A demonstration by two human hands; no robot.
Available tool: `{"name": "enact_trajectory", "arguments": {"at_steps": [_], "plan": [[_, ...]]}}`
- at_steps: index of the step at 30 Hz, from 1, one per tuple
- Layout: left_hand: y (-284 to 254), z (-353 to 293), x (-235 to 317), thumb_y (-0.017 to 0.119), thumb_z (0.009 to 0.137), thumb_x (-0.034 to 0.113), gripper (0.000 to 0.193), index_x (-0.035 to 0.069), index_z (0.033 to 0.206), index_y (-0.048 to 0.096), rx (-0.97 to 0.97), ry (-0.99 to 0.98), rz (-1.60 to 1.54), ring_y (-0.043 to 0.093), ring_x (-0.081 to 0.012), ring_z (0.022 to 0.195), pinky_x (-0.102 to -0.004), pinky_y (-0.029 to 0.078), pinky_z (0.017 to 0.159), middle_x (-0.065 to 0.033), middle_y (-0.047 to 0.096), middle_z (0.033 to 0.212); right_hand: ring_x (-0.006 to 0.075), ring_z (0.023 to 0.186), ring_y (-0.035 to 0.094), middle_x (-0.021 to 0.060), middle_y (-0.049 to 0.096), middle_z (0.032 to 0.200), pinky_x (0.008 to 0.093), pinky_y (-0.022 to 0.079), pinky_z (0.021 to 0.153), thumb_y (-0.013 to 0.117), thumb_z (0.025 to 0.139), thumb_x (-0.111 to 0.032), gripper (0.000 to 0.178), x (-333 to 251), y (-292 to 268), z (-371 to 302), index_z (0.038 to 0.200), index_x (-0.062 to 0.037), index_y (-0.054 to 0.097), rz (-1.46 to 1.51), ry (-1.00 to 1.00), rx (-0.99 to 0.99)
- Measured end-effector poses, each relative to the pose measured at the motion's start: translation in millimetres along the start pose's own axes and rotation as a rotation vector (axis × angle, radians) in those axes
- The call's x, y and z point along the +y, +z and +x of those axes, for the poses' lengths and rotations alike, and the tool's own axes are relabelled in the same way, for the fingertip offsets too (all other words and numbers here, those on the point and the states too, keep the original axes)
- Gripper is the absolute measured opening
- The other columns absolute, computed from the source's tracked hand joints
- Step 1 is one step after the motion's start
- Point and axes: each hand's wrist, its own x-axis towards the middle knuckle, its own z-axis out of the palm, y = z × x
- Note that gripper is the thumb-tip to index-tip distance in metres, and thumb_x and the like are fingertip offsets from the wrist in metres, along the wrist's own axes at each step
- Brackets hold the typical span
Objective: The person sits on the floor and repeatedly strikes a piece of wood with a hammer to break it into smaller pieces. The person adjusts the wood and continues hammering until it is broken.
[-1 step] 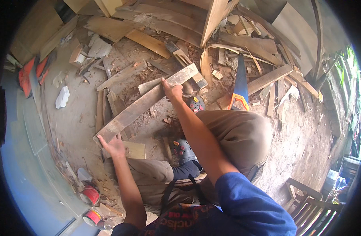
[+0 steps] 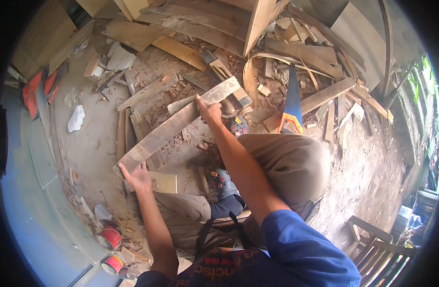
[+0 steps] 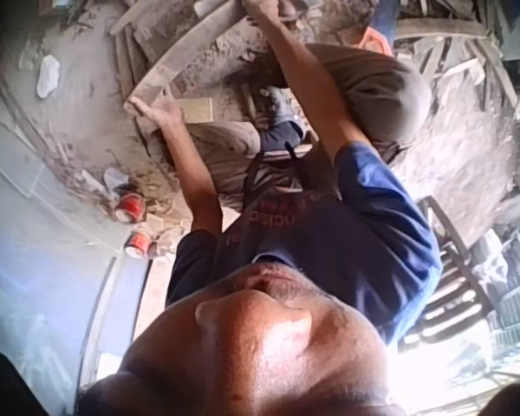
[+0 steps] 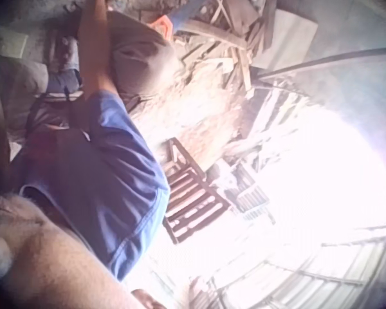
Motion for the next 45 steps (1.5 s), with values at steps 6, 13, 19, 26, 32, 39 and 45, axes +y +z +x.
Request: {"name": "enact_trajectory", "arguments": {"at_steps": [6, 13, 19, 26, 32, 39, 45], "plan": [[12.0, 13.3, -14.3, 0.067, 0.095, 0.038, 0.067, 0.005, 0.148, 0.042, -0.038, -0.061, -0.18, 0.04, -0.0328, 0.141, -0.0536, 0.025, 0.121, -0.0141, 0.046, 0.152, 0.0281, 0.069, 0.073, 0.0181, 0.071, 0.073, 0.041, 0.056, 0.07, 0.062, 0.093, -0.054, 0.059, 93.0, -17.5, 1.8, 0.086, 0.0037, 0.066, -0.08, -0.215, -0.009], [45.7, 10.6, 7.2, 0.067, 0.095, 0.037, 0.067, 0.005, 0.148, 0.04, -0.154, 0.028, -0.079, 0.04, -0.0322, 0.142, -0.0562, 0.028, 0.12, -0.0156, 0.046, 0.15, 0.0362, 0.092, 0.073, 0.0272, 0.072, 0.092, 0.0468, 0.058, 0.08, 0.069, 0.088, -0.052, 0.056, 139.7, -23.6, -104.0, 0.098, 0.0037, 0.072, -0.633, -0.251, -0.392], [69.7, 12.9, 29.1, 0.067, 0.096, 0.042, 0.075, 0.009, 0.154, 0.033, -0.079, 0.061, -0.057, 0.031, -0.0304, 0.148, -0.063, 0.019, 0.121, -0.0121, 0.036, 0.157, 0.0347, 0.112, 0.068, 0.0197, 0.07, 0.119, 0.047, 0.056, 0.09, 0.068, 0.088, -0.047, 0.05, 109.9, -13.4, -162.4, 0.112, -0.0024, 0.073, -0.839, -0.197, -0.627], [79.1, 42.3, 21.7, 0.059, 0.087, 0.07, 0.102, 0.02, 0.162, 0.011, -0.023, 0.16, -0.168, 0.013, -0.0299, 0.154, -0.065, 0.008, 0.123, -0.0123, 0.014, 0.167, 0.0309, 0.116, 0.065, 0.0195, 0.068, 0.12, 0.0448, 0.054, 0.094, 0.068, 0.088, -0.057, 0.058, 153.1, 14.3, -148.7, 0.112, -0.0045, 0.073, -1.076, -0.315, -0.564], [190.4, 42.4, 74.4, 0.051, 0.084, 0.083, 0.114, 0.011, 0.162, 0.011, -0.113, 0.402, 0.018, 0.011, -0.0273, 0.155, -0.0516, 0.005, 0.125, -0.0105, 0.011, 0.168, 0.0337, 0.107, 0.068, 0.0185, 0.069, 0.113, 0.0439, 0.055, 0.089, 0.068, 0.088, -0.056, 0.056, 143.4, 6.1, -147.8, 0.109, -0.0051, 0.073, -1.043, -0.337, -0.553], [279.2, 13.0, 142.9, 0.063, 0.08, 0.079, 0.116, 0.008, 0.16, 0.019, -0.353, 0.426, 0.318, 0.012, -0.0263, 0.154, -0.0472, 0.003, 0.125, -0.0118, 0.013, 0.168, 0.037, 0.091, 0.064, 0.0223, 0.062, 0.097, 0.0457, 0.051, 0.078, 0.083, 0.082, -0.037, 0.052, 25.3, -16.3, -130.6, 0.103, 0.0014, 0.055, -0.13, -0.807, -0.107], [296.4, -44.6, 137.7, 0.06, 0.091, 0.069, 0.071, 0.003, 0.118, 0.066, -0.652, 0.564, 0.442, 0.06, -0.0159, 0.111, -0.0354, 0.045, 0.1, -0.0056, 0.068, 0.112, 0.0369, 0.122, 0.055, 0.0294, 0.05, 0.132, 0.0466, 0.047, 0.103, 0.087, 0.078, -0.034, 0.094, -125.7, -51.0, -201.7, 0.141, 0.009, 0.032, 0.221, -1.117, -0.117]]}}
